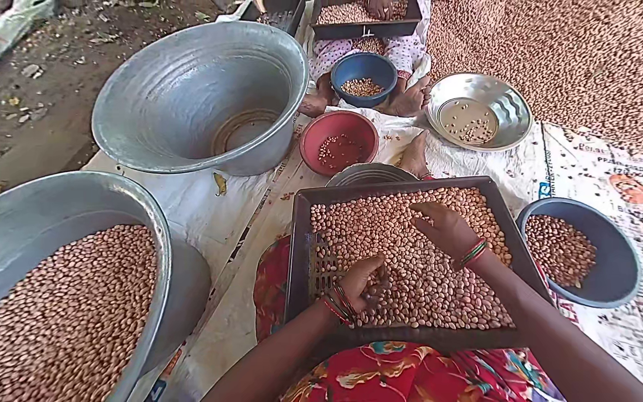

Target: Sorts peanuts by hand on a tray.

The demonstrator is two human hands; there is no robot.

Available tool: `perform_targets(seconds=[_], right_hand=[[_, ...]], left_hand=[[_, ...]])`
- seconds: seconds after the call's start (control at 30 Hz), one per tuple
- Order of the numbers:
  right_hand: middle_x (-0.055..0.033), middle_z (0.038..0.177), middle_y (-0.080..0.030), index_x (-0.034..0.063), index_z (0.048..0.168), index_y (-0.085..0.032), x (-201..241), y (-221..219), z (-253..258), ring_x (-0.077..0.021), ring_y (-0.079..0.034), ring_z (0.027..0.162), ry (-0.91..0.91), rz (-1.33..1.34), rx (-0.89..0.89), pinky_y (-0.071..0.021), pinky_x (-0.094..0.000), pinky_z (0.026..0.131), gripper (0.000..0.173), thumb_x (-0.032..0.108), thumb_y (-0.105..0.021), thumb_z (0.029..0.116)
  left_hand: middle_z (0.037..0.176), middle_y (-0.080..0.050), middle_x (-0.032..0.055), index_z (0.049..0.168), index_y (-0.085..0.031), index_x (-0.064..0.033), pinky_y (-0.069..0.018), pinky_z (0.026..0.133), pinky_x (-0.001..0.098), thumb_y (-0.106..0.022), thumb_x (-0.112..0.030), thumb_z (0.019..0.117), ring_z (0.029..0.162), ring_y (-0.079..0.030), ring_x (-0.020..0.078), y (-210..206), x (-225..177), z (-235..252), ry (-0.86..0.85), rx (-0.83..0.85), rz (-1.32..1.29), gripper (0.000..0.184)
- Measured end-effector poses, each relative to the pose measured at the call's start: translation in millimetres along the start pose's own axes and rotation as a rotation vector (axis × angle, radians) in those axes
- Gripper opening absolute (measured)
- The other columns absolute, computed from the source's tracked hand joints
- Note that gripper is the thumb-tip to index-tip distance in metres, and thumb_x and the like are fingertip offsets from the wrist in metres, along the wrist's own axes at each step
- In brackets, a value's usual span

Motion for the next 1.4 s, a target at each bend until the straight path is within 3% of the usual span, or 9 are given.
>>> perform_targets(seconds=[0.1,0.23,0.37,0.5,0.6,0.67,0.8,0.93,1.4], right_hand=[[-0.0269,0.146,-0.054,0.0036,0.146,-0.056,-17.5,-11.1,37.6,-0.0484,-0.049,0.136,-0.192,-0.047,0.056,-0.0359,-0.0667,0.109,0.043,0.020,-0.057,0.1054],[-0.0321,0.156,-0.039,0.0180,0.152,-0.051,45.7,-88.1,14.3,-0.0580,-0.044,0.135,-0.082,-0.214,0.385,-0.0405,-0.0729,0.099,0.051,0.022,-0.058,0.1016],[-0.0281,0.157,-0.042,0.0119,0.146,-0.057,80.3,-117.9,-44.2,-0.0539,-0.049,0.135,0.216,-0.154,0.571,-0.0474,-0.0656,0.099,0.041,0.016,-0.053,0.1053],[-0.0284,0.136,-0.062,-0.0043,0.133,-0.064,46.5,-79.4,-42.8,-0.0463,-0.060,0.127,0.209,-0.056,0.407,-0.0469,-0.0587,0.105,0.033,0.007,-0.051,0.1046],[-0.0277,0.130,-0.066,-0.0053,0.131,-0.066,20.6,-50.0,-49.9,-0.0438,-0.063,0.124,0.083,-0.058,0.397,-0.0465,-0.0574,0.106,0.033,0.004,-0.047,0.1058],[-0.0278,0.132,-0.065,-0.0033,0.134,-0.064,8.3,-40.9,-62.3,-0.0444,-0.062,0.125,-0.008,-0.090,0.527,-0.0441,-0.0594,0.107,0.034,0.008,-0.045,0.1085],[-0.0259,0.134,-0.065,0.0008,0.138,-0.063,-6.5,-38.2,-86.8,-0.0452,-0.062,0.125,-0.085,-0.176,0.703,-0.0440,-0.0619,0.106,0.036,0.011,-0.043,0.1101],[-0.0243,0.134,-0.065,0.0028,0.137,-0.064,-13.0,-31.9,-91.2,-0.0440,-0.062,0.125,-0.116,-0.179,0.656,-0.0443,-0.0620,0.105,0.036,0.010,-0.043,0.1095],[-0.0259,0.129,-0.068,-0.0020,0.131,-0.067,-14.1,-18.4,-66.4,-0.0449,-0.066,0.119,-0.085,-0.166,0.316,-0.0486,-0.0614,0.100,0.034,0.008,-0.044,0.1082]], left_hand=[[0.052,-0.043,-0.0066,0.077,-0.046,-0.0133,-0.0273,0.035,0.0126,-0.034,-0.021,0.1130,0.036,-0.033,-0.0017,6.8,-23.9,-4.0,-0.147,-0.122,-0.127,0.039],[0.047,-0.040,-0.0104,0.077,-0.047,-0.0154,-0.0291,0.034,0.0119,-0.025,-0.026,0.1145,0.034,-0.034,-0.0028,28.0,-62.4,-14.7,-0.386,-0.164,-0.255,0.045],[0.048,-0.041,-0.0110,0.100,-0.057,-0.0083,-0.0323,0.034,0.0120,-0.024,-0.017,0.1135,0.034,-0.036,-0.0030,54.2,-82.8,-27.6,-0.488,-0.200,-0.203,0.036],[0.058,-0.046,-0.0082,0.109,-0.060,-0.0019,-0.0330,0.039,0.0123,-0.046,-0.005,0.1075,0.040,-0.038,-0.0026,56.0,-84.7,-23.0,-0.476,-0.281,0.149,0.014],[0.083,-0.058,0.0008,0.116,-0.064,0.0022,-0.0398,0.056,0.0184,-0.053,-0.011,0.1059,0.059,-0.046,0.0019,41.8,-88.9,-8.5,-0.435,-0.277,0.748,0.021],[0.109,-0.066,0.0142,0.127,-0.064,0.0002,-0.0479,0.082,0.0364,-0.050,-0.018,0.1083,0.087,-0.059,0.0176,29.5,-91.3,1.9,-0.357,-0.239,1.070,0.029],[0.134,-0.064,0.0221,0.140,-0.058,-0.0027,-0.0433,0.107,0.0556,-0.042,-0.021,0.1108,0.126,-0.061,0.0365,5.8,-92.9,26.2,-0.271,-0.217,1.374,0.038],[0.139,-0.062,0.0212,0.151,-0.048,-0.0088,-0.0426,0.109,0.0581,-0.034,-0.024,0.1129,0.131,-0.058,0.0388,-16.5,-94.0,52.7,-0.201,-0.209,1.628,0.044],[0.133,-0.063,0.0258,0.146,-0.049,-0.0034,-0.0460,0.101,0.0616,-0.031,-0.018,0.1125,0.125,-0.060,0.0440,-79.6,-76.1,80.8,-0.229,-0.028,1.820,0.041]])
Point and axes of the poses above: each hand's wrist, its own z-axis towards the middle knuckle, its own y-axis out of the back of the hand, x = y × z, the point moved 5 cm from there along z, towards the middle knuckle
